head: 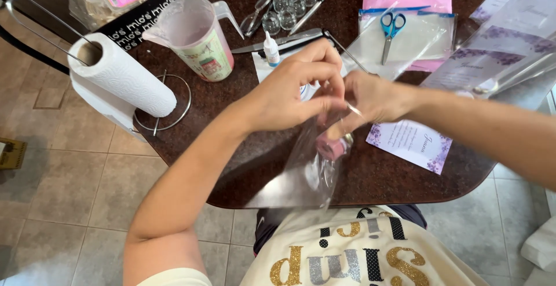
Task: Packaging small jars and decorative cards into clear plastic bags on a workspace table.
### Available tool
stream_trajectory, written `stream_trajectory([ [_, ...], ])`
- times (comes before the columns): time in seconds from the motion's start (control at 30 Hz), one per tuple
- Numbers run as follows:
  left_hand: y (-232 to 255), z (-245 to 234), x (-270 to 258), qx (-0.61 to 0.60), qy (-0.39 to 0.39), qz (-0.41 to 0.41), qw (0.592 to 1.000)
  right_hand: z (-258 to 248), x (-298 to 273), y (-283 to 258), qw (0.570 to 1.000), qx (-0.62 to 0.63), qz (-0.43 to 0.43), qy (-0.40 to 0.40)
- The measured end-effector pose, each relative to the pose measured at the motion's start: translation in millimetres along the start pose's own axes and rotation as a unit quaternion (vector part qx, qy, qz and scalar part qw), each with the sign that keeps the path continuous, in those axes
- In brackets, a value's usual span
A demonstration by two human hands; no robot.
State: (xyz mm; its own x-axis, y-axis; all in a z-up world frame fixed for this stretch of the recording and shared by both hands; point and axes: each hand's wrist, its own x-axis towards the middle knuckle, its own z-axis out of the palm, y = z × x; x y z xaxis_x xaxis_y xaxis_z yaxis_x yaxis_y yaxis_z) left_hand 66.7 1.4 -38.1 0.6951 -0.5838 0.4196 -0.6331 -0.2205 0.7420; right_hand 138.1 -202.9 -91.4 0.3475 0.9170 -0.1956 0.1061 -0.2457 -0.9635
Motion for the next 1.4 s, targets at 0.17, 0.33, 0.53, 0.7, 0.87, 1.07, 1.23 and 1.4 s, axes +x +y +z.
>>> stream_trajectory([
  [0.17, -79, 44, -13, -0.074, 0.090, -0.076, 0.990, 30, 3, 65, 0.985, 0.111, 0.000, 0.132],
  [0.33, -73, 23, -3, -0.090, 0.128, -0.070, 0.985, 30, -5, 34, 0.956, 0.240, -0.004, 0.168],
  [0.53, -74, 18, -14, -0.077, 0.126, -0.045, 0.988, 12, -8, 56, 0.990, 0.030, -0.098, 0.098],
  [0.7, -73, 15, -39, -0.103, 0.125, -0.037, 0.986, 14, -8, 53, 0.980, -0.040, -0.159, 0.117],
  [0.87, -67, 7, -70, -0.044, -0.054, -0.177, 0.982, 24, -13, 39, 0.940, -0.175, -0.125, 0.263],
  [1.07, -109, 37, -91, -0.019, -0.042, -0.198, 0.979, 14, -22, 46, 0.906, -0.249, -0.153, 0.306],
  [1.23, -140, 63, -99, 0.014, 0.009, -0.160, 0.987, 2, -27, 47, 0.895, -0.220, -0.237, 0.308],
  [1.4, -149, 80, -104, 0.037, 0.053, -0.134, 0.989, -4, -34, 42, 0.903, -0.151, -0.269, 0.298],
])
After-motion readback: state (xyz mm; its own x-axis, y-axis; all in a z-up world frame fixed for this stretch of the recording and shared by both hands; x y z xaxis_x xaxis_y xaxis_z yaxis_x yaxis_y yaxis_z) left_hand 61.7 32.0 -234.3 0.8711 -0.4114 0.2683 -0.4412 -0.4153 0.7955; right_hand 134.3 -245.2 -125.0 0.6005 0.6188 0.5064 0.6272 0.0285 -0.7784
